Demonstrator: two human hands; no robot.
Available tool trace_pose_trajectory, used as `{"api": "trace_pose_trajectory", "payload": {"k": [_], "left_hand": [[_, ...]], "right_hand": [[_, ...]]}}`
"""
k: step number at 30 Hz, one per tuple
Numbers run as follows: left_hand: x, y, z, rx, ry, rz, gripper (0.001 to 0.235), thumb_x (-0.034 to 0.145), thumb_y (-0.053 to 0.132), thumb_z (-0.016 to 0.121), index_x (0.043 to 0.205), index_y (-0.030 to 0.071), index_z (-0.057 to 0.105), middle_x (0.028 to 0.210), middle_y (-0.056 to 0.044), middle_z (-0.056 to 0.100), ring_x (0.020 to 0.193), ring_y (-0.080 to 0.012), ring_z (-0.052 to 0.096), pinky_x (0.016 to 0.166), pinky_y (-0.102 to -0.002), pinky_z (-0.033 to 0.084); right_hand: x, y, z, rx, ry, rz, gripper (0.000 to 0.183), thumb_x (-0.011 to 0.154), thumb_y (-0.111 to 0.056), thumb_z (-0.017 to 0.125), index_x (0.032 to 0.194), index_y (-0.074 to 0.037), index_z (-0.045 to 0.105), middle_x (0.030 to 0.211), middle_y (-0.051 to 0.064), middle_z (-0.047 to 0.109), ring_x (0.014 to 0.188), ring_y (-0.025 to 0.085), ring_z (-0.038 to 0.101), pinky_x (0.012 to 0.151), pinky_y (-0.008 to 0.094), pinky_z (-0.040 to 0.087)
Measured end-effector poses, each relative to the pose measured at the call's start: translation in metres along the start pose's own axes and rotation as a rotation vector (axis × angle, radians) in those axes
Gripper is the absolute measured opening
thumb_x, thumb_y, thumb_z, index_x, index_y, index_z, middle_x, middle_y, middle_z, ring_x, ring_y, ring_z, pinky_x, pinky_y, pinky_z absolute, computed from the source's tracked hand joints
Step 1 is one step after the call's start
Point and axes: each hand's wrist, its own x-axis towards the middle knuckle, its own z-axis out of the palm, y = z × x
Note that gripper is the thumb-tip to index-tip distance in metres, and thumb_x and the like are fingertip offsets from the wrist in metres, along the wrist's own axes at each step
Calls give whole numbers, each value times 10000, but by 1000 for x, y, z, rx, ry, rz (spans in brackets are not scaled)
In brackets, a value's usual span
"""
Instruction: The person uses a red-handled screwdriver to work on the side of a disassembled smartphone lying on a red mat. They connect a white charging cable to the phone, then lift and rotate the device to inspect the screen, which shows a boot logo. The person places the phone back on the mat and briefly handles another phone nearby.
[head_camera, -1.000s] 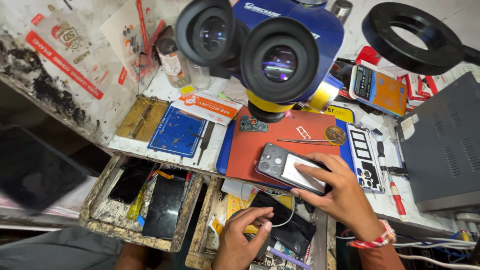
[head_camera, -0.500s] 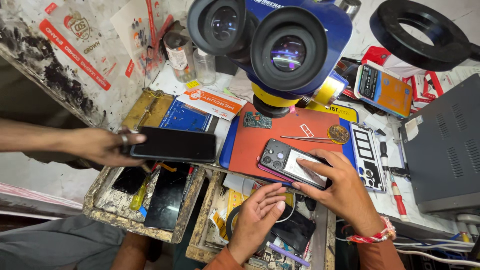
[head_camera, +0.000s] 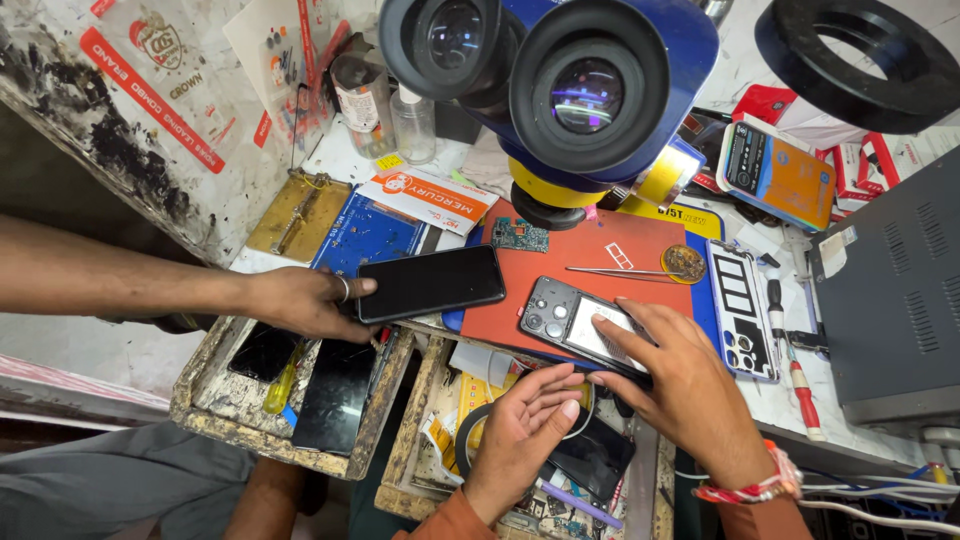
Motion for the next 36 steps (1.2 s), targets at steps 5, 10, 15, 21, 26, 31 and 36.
{"api": "trace_pose_trajectory", "payload": {"k": [5,10,15,21,26,31,36], "left_hand": [[-3,0,-3,4,1,-5,508,952,116,671,1417,-23,518,1356,-155,648,1246,-195,637,1067,-316,518],[-2,4,-4,-5,-3,2,511,951,118,674,1420,-20,524,1359,-157,650,1246,-196,640,1070,-315,516],[-3,11,1,-24,-20,4,515,960,136,663,1424,-34,519,1364,-162,647,1257,-206,633,1075,-316,506],[-7,19,20,-124,-33,50,616,1007,167,581,1541,-11,332,1497,-152,545,1403,-204,538,1169,-320,404],[-15,20,46,-348,-87,112,601,1033,159,548,1553,35,272,1477,-172,546,1370,-202,543,1164,-315,414],[-16,18,56,-429,106,45,437,1002,55,600,1394,1,416,1287,-193,632,1174,-235,614,1014,-369,496],[-22,18,52,-484,65,-16,593,953,76,670,1461,13,371,1292,-133,605,1167,-193,600,1013,-342,490]], "right_hand": [[-6,2,-2,-122,-70,-103,540,776,-265,763,1271,-91,635,1335,216,595,1201,398,581,963,470,495],[-5,11,0,-305,-49,-237,456,865,-183,669,1266,22,602,1256,194,650,1153,349,643,981,438,514],[-5,11,-4,-311,20,-166,367,883,-89,605,1234,16,620,1149,165,720,1057,303,706,902,395,560],[-44,-6,-14,182,75,378,269,972,-160,595,1191,-31,682,882,130,757,778,230,712,702,332,573],[-84,-30,4,627,135,584,308,999,-159,555,1222,10,684,974,109,769,898,132,749,814,271,574],[-98,-45,14,1038,129,701,381,972,-134,566,1298,45,646,1157,171,789,1069,189,729,912,306,570],[-96,-55,0,701,118,477,323,935,-127,655,1197,49,722,1113,148,725,1028,214,724,881,306,582]]}}
